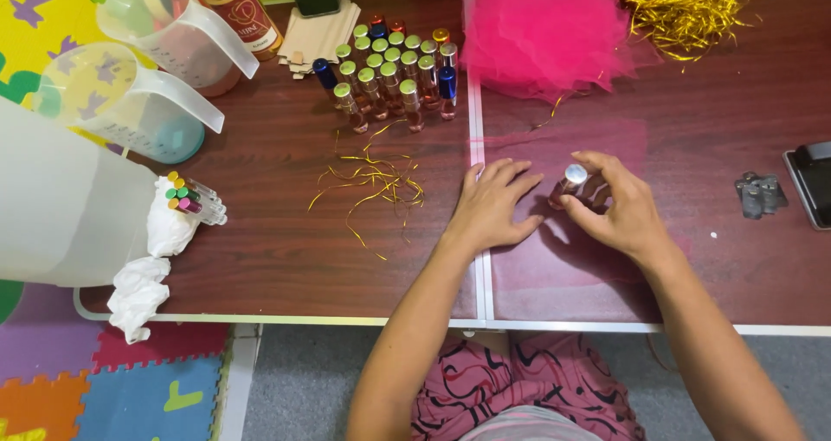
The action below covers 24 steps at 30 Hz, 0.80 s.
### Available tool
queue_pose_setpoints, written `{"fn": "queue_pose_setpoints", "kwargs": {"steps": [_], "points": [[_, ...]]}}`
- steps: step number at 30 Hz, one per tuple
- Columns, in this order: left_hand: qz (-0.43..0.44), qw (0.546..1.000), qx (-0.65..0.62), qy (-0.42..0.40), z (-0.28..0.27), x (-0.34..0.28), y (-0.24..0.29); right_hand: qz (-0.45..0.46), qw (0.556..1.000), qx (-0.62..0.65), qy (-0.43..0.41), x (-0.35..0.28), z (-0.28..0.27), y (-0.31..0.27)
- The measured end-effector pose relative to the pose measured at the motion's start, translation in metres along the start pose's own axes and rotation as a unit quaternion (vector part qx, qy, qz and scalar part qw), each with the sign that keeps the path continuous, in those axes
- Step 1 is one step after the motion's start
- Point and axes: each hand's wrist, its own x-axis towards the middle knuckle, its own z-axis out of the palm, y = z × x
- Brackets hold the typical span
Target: The person wraps a piece of pink tulle around the neck of a small bottle and secures it with a gold ribbon. They then tie the ribbon into a bow and place a small black cap over the tulle and ribbon.
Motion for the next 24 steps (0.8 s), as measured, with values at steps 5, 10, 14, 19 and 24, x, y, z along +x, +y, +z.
{"fn": "queue_pose_setpoints", "kwargs": {"steps": [5, 10, 14, 19, 24], "points": [[-0.002, 1.000, 0.008, -0.011, -0.004, -0.001, 0.003, 0.045, 0.997, -0.041, -0.039, 0.002, -0.003, -0.006], [-0.011, 1.000, 0.013, -0.021, -0.006, -0.003, 0.005, 0.095, 0.991, -0.075, -0.062, -0.003, 0.004, 0.017], [-0.012, 1.000, 0.013, -0.023, -0.004, -0.003, 0.006, 0.101, 0.989, -0.087, -0.066, -0.005, 0.004, 0.023], [-0.017, 0.999, 0.021, -0.019, 0.004, -0.003, 0.002, 0.115, 0.988, -0.076, -0.075, -0.005, 0.006, 0.029], [-0.015, 1.000, 0.013, -0.006, 0.003, -0.003, 0.001, 0.099, 0.990, -0.068, -0.080, -0.003, 0.000, 0.014]]}}
